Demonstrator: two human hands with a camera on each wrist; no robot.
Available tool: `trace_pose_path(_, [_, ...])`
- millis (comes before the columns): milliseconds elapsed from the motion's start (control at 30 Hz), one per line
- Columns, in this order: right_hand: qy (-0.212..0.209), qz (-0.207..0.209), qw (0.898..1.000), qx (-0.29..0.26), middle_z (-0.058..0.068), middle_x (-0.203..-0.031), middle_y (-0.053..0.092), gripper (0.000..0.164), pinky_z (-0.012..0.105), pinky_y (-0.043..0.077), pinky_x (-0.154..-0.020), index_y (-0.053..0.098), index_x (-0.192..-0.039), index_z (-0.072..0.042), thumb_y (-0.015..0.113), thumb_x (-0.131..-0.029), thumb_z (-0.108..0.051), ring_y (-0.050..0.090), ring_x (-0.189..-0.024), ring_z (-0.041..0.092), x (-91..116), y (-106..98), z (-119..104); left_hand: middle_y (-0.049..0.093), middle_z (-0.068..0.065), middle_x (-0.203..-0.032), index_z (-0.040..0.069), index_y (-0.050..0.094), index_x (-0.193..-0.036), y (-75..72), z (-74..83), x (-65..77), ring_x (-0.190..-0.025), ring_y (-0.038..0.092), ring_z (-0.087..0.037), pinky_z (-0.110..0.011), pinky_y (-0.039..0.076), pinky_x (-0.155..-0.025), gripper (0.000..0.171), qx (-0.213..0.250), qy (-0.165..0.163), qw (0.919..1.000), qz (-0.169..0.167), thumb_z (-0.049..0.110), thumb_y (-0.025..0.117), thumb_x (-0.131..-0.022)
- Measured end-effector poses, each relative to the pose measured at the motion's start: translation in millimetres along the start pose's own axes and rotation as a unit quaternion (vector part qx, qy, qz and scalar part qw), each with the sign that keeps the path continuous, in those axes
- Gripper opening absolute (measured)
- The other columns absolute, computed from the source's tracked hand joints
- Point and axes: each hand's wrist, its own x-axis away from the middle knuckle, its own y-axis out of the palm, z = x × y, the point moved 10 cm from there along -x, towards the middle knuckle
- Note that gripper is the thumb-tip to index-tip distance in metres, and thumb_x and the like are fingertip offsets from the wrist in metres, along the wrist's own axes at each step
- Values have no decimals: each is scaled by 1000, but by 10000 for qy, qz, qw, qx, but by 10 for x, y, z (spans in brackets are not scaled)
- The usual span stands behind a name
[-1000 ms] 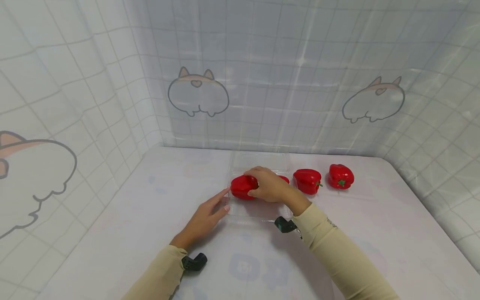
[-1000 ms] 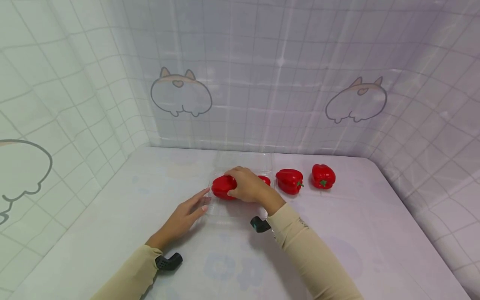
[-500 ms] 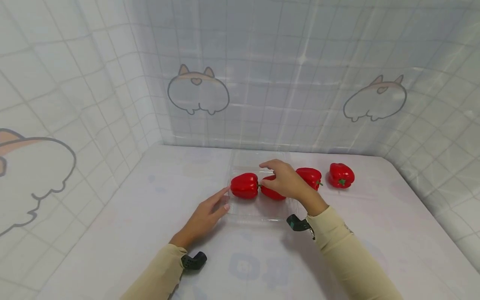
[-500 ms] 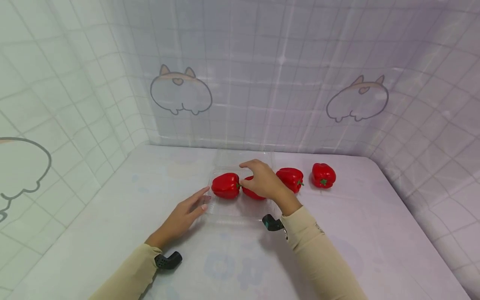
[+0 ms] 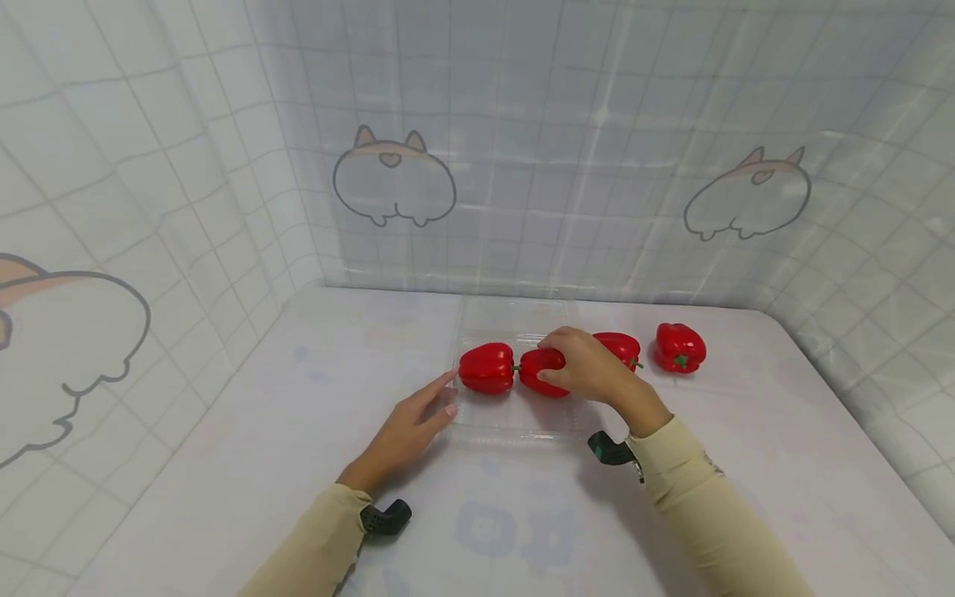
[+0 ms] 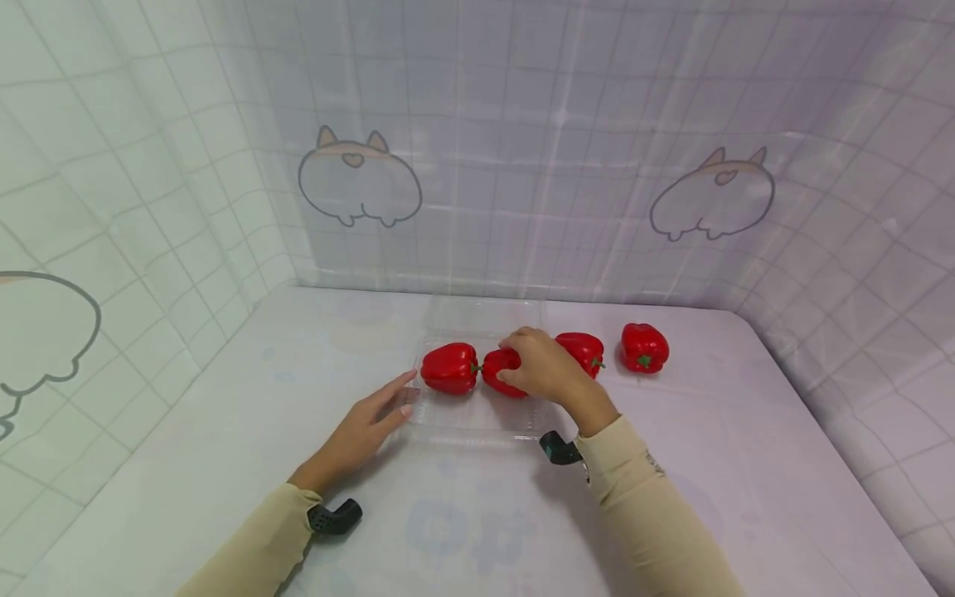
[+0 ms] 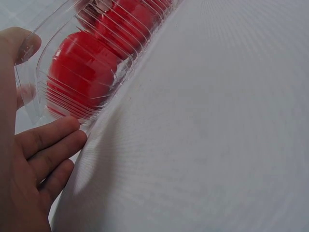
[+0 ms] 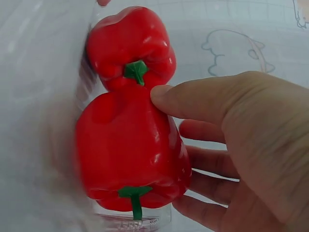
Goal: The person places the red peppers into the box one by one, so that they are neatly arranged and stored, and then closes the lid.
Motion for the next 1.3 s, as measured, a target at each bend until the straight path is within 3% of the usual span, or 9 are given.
trace_pose_path(600, [-419, -255, 9988, 0, 3, -115, 69, 35, 43, 56, -92, 71, -120, -11, 79, -86, -15, 62, -109, 24, -29, 54, -99, 55, 3, -144, 39, 35, -155, 2, 12, 2, -138, 45, -20, -56, 37, -110, 59, 35, -78, 10000, -31, 43, 57, -101])
trace_pose_path(967, [-471, -262, 9985, 54, 6, -125, 65, 39, 45, 54, -95, 70, -124, -11, 79, -86, -14, 58, -120, 28, -13, 53, -82, 56, 2, -143, 39, 34, -156, 2, 28, 1, -137, 46, -21, -57, 37, -110, 59, 35, -101, 9999, -31, 41, 58, -101])
trace_pose_path(1133, [-452, -134, 9989, -51, 7, -131, 63, 40, 47, 52, -97, 69, -125, -12, 79, -86, -17, 56, -124, 28, 10, 25, -48, 57, 4, -141, 38, 35, -156, -4, 27, -1, -136, 47, -20, -55, 37, -110, 59, 33, -106, 9999, -29, 43, 57, -101])
trace_pose_path(1300, [-497, 284, 9982, -163, 8, -131, 63, 42, 47, 53, -96, 67, -125, -10, 79, -86, -19, 56, -123, 28, 56, -79, -27, 58, 2, -141, 36, 36, -156, -14, 19, -7, -136, 47, -21, -54, 36, -112, 59, 7, -25, 10000, 1, 43, 57, -101])
